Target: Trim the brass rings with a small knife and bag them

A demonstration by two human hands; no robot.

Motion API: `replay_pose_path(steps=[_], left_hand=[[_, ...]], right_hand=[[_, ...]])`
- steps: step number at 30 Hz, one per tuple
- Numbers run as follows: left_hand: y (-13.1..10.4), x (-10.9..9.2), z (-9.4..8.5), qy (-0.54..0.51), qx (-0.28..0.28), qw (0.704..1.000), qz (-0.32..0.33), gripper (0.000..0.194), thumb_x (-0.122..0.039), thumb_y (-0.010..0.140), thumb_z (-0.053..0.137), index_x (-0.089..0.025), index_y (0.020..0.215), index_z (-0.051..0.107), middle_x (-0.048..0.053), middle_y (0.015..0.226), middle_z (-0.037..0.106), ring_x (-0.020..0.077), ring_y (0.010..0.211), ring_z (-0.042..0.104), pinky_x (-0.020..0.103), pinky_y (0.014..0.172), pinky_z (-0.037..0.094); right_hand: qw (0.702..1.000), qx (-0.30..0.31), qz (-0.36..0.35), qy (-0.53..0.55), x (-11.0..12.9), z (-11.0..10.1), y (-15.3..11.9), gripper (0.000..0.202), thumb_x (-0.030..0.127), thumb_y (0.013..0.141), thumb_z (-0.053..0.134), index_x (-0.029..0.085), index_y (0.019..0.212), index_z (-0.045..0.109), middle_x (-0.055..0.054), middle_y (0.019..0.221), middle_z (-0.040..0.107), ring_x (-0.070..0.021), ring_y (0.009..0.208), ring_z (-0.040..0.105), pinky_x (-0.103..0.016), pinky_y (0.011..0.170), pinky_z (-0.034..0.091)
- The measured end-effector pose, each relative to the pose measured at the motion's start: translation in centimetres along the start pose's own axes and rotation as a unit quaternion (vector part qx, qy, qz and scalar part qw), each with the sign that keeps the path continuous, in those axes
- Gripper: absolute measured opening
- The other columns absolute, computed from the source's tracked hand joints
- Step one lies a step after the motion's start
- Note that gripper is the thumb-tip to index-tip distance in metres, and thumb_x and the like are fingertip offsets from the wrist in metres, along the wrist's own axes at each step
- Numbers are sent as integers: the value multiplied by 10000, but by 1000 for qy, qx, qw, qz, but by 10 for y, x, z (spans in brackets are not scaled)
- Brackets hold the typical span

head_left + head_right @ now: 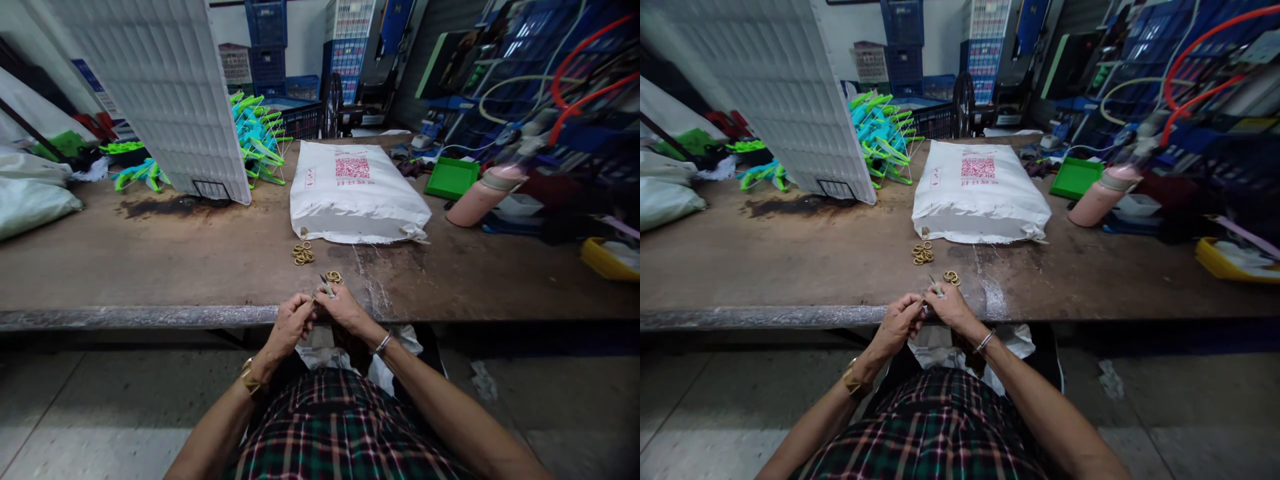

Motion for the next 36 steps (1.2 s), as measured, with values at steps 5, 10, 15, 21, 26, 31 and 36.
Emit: replay_pose_path(steps=[5, 10, 15, 21, 26, 31, 36], left_hand=[[-3, 0, 2, -70, 7, 997, -23, 308, -455, 712, 583, -170, 749, 473, -48, 618, 517, 29, 403, 424, 129, 335, 278], [-2, 3, -1, -112, 21, 993, -25, 305, -444, 721, 594, -167, 750, 471, -51, 604, 512, 24, 397, 422, 123, 334, 277], [-2, 7, -2, -157, 47, 986, -13, 300, -433, 736, 600, -166, 756, 466, -51, 611, 514, 26, 412, 442, 122, 347, 289], [-1, 4, -6, -186, 24, 982, 6, 349, -457, 710, 630, -177, 706, 422, -55, 589, 518, 30, 400, 429, 132, 346, 282], [-1, 2, -9, -162, 9, 987, 18, 373, -491, 686, 644, -171, 712, 453, -57, 574, 512, 28, 391, 419, 138, 347, 273], [0, 5, -11, -144, -1, 989, 28, 386, -512, 686, 632, -171, 706, 452, -56, 579, 507, 30, 399, 417, 143, 356, 278], [-6, 1, -14, -77, -1, 995, 67, 360, -501, 746, 579, -167, 695, 455, -50, 580, 505, 31, 409, 407, 151, 379, 289]], right_hand=[[1000, 1, -9, -9, 1, 2, 1, 213, 371, 688, 480, 178, 597, 476, 52, 550, 444, -85, 534, 378, -216, 510, 297], [999, 15, -30, -5, 3, 6, 2, 208, 344, 706, 460, 171, 598, 501, 40, 570, 495, -89, 546, 424, -222, 543, 333], [999, 22, -35, 1, 2, 9, 5, 206, 329, 731, 448, 178, 602, 503, 43, 549, 493, -88, 515, 422, -217, 523, 331], [980, -17, -117, -162, 8, 5, 0, 237, 323, 802, 395, 186, 635, 490, 19, 572, 475, -109, 538, 406, -229, 533, 296], [940, 54, -152, -299, 9, 17, -10, 153, 147, 756, 385, 184, 728, 530, -4, 624, 531, -121, 563, 434, -230, 556, 286], [914, 57, -148, -373, 7, 22, -11, 188, 139, 770, 375, 180, 821, 551, -27, 675, 585, -132, 620, 492, -227, 583, 291], [880, 72, -122, -453, 5, 21, -9, 219, 158, 778, 390, 177, 926, 551, -57, 757, 634, -150, 661, 534, -243, 574, 274]])
Point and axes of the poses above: each hand's wrist, its own y-axis towards the middle knuckle, its own z-axis out of the palm, x = y × z, the point moved 6 cm from there along y, towards the middle knuckle
